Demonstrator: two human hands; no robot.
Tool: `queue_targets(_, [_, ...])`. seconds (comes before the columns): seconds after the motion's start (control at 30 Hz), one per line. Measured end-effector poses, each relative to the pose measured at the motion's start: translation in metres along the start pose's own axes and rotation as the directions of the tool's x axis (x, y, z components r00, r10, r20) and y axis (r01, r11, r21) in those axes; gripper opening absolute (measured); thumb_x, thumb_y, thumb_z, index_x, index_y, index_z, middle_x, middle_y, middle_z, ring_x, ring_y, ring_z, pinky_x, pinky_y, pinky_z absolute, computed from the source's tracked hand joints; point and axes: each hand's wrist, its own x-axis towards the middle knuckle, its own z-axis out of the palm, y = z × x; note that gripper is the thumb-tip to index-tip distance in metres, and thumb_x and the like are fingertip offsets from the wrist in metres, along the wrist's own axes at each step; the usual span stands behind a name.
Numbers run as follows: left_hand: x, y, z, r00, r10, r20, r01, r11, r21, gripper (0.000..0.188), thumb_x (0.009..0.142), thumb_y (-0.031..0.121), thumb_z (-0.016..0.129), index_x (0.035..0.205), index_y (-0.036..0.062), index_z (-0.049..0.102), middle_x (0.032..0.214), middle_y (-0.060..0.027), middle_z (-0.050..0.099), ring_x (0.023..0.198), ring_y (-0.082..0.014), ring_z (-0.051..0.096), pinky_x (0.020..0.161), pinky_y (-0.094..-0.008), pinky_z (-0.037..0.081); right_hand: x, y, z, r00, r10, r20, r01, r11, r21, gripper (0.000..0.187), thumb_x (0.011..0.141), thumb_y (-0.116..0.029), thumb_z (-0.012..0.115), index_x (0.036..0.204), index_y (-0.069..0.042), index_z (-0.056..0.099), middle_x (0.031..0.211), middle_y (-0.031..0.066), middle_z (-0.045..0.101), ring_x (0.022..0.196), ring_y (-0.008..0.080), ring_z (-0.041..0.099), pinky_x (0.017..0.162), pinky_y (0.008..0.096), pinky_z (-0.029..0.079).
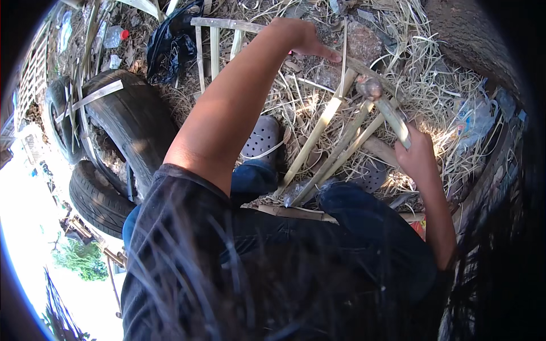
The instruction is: The person constructs a bamboo frame by hammering wooden pegs into bamboo strips and using a large knife to trim and split bamboo pieces while working on the ground.
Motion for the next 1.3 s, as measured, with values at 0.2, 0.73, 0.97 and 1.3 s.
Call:
queue_targets(0.2, [0.015,-0.003,0.01,0.998,0.007,-0.067,-0.008,1.0,-0.013,0.099,0.056,0.091,0.054,0.097,0.0034,0.072,0.098,-0.012,0.07,0.099,-0.0279,0.066,0.09,-0.042,0.048,0.005,-0.036,-0.011,0.977,-0.127,-0.174,0.138,0.989,0.055,0.025,0.076,-0.003,0.056,0.099,0.006,0.061,0.07,0.0257,0.06,0.07,0.0418,0.065,0.06,0.039,0.05])
queue_targets(0.73, [0.025,-0.011,0.013,0.982,0.168,0.09,-0.161,0.984,-0.076,0.101,0.065,0.087,0.052,0.096,-0.0085,0.066,0.088,-0.0205,0.067,0.082,-0.032,0.067,0.077,-0.0446,0.051,0.03,-0.019,-0.02,0.981,-0.123,-0.15,0.116,0.992,-0.055,0.021,0.077,-0.006,0.056,0.095,0.002,0.062,0.069,0.0244,0.058,0.069,0.0416,0.063,0.06,0.0391,0.048])
queue_targets(0.97, [0.029,-0.011,0.017,0.988,0.154,0.022,-0.152,0.984,-0.09,0.09,0.07,0.078,0.052,0.101,-0.006,0.066,0.093,-0.0187,0.066,0.088,-0.0327,0.065,0.08,-0.0444,0.05,0.031,-0.022,-0.018,0.998,-0.046,-0.037,0.041,0.99,-0.134,0.016,0.08,-0.005,0.054,0.092,0.002,0.06,0.074,0.0262,0.06,0.077,0.045,0.06,0.064,0.0423,0.049])
queue_targets(1.3, [0.029,-0.014,0.025,0.989,0.148,0.026,-0.147,0.989,-0.034,0.058,0.085,0.048,0.057,0.113,-0.0015,0.063,0.114,-0.018,0.063,0.106,-0.0338,0.061,0.09,-0.0442,0.047,0.021,-0.023,-0.016,0.967,-0.148,-0.206,0.136,0.988,-0.073,0.022,0.076,-0.004,0.057,0.097,0.003,0.06,0.071,0.0255,0.059,0.074,0.043,0.063,0.063,0.0419,0.05])
